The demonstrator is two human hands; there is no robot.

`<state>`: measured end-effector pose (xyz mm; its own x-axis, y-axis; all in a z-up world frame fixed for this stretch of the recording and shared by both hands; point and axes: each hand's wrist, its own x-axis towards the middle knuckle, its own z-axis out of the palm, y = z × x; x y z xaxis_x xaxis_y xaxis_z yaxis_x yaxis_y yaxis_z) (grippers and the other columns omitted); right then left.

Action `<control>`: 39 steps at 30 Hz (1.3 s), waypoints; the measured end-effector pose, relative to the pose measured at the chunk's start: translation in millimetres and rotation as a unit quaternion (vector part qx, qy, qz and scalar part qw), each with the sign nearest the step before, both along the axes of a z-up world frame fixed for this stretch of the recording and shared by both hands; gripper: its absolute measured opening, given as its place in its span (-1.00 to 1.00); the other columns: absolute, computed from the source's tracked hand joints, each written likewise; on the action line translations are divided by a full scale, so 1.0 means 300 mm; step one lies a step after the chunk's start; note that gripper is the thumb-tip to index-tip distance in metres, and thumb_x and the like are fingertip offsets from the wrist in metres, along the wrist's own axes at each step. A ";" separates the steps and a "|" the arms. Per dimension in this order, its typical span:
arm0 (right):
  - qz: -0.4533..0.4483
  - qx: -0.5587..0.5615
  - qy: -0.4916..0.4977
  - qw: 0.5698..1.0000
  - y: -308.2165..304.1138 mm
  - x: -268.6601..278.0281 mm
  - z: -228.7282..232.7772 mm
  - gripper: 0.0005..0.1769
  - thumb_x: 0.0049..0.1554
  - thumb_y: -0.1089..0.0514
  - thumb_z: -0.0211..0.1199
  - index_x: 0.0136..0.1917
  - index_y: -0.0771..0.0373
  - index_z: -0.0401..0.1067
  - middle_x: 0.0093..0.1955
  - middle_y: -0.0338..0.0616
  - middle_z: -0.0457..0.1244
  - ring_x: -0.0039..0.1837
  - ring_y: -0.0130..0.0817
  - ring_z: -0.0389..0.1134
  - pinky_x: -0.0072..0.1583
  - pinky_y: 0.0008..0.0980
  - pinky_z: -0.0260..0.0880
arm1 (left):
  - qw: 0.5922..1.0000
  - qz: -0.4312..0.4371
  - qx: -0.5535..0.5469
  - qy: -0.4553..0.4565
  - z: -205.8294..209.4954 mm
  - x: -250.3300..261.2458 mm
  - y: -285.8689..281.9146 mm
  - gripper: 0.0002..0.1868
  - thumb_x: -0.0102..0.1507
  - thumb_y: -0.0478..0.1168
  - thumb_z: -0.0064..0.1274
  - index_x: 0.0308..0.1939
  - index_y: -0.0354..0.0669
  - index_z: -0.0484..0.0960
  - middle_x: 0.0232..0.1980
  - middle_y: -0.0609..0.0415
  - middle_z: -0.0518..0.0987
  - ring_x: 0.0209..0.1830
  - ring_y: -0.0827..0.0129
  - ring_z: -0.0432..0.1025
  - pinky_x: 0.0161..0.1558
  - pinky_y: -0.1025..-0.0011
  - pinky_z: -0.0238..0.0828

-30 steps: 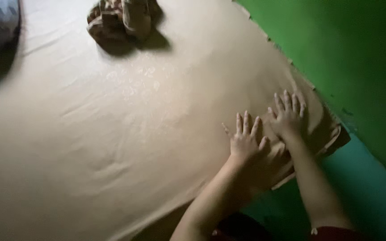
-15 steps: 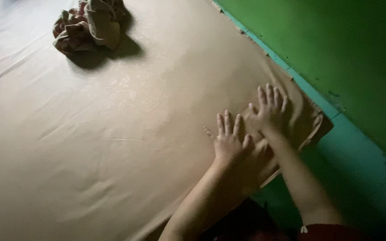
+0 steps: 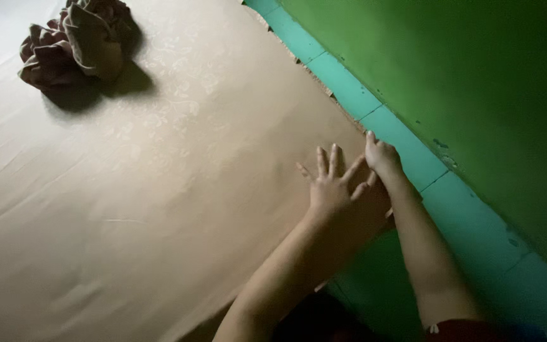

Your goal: The person smooths a tan bedsheet onto a mattress by hand, tucking the edges under the mattress along the sides and corners.

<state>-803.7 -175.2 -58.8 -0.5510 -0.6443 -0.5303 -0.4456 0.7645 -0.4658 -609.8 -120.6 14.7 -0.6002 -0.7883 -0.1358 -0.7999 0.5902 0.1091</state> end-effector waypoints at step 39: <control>0.113 -0.181 0.373 0.903 0.363 -0.130 -0.200 -0.59 0.35 -0.14 0.07 0.01 0.28 0.41 0.02 0.10 0.29 0.03 0.05 0.33 0.04 0.04 0.39 | 0.968 -0.206 -0.139 0.015 -0.373 -0.003 0.390 -0.42 0.49 -0.05 -0.11 0.59 -0.10 0.31 0.20 -0.02 0.41 0.17 0.17 0.35 0.10 0.26 0.34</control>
